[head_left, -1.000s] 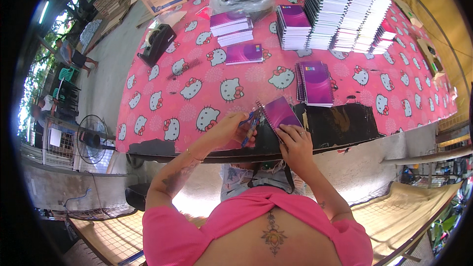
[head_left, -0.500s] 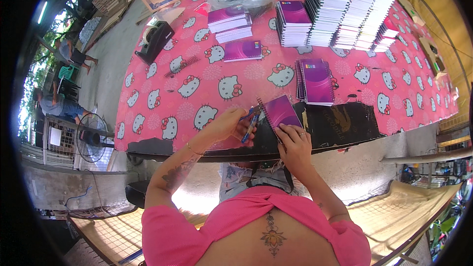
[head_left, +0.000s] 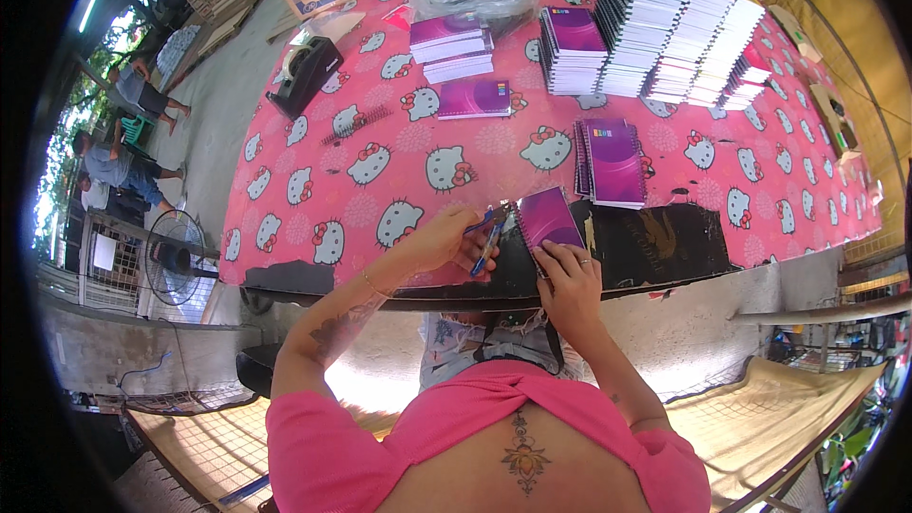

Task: The person binds booklets by inserting a spiral coil into the punched holes of each booklet and cutting the excess coil with a pair of pliers.

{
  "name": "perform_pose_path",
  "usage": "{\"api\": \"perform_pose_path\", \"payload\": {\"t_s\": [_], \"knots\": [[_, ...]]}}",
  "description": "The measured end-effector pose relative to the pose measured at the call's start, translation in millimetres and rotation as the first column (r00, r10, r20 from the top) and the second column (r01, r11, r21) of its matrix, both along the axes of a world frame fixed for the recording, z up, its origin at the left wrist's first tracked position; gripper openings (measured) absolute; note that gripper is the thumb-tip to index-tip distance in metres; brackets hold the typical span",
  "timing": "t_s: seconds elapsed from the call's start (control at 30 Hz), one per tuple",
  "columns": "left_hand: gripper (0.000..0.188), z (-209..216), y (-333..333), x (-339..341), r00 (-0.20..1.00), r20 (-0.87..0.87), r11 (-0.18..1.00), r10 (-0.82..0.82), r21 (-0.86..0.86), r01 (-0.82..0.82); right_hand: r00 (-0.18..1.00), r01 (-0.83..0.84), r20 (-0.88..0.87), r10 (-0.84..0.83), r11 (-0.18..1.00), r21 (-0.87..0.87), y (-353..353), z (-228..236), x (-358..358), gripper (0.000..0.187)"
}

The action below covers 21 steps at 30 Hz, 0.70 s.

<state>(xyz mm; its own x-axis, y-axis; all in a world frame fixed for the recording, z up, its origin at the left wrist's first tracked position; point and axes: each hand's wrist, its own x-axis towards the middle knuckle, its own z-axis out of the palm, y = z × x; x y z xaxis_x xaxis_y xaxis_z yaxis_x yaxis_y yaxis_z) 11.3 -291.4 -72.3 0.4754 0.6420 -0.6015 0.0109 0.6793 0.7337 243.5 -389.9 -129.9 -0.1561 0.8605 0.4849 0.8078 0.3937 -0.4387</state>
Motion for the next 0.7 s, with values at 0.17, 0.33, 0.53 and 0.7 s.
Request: {"api": "perform_pose_path", "payload": {"t_s": [0.17,0.33,0.53,0.7], "knots": [[0.035,-12.3,4.8,-12.8,0.995,-0.091,0.993,-0.046,0.101,0.055,1.0,-0.013,0.019,0.014,0.999,-0.031,-1.9,0.7,-0.2,0.046],[0.032,3.5,17.5,-12.3,0.586,-0.808,0.53,-0.059,0.471,0.705,1.0,-0.012,-0.009,0.012,1.0,-0.006,-0.8,1.7,-1.1,0.045],[0.037,3.1,15.2,-25.7,0.587,-0.805,0.35,0.082,0.575,0.74,1.0,-0.018,-0.002,0.018,1.0,-0.007,-1.0,2.5,-1.2,0.045],[0.041,-0.5,-19.8,-19.3,0.451,-0.847,0.179,0.281,0.508,0.843,1.0,-0.007,0.003,0.007,1.0,0.003,0.1,-2.1,-2.0,0.046]]}}
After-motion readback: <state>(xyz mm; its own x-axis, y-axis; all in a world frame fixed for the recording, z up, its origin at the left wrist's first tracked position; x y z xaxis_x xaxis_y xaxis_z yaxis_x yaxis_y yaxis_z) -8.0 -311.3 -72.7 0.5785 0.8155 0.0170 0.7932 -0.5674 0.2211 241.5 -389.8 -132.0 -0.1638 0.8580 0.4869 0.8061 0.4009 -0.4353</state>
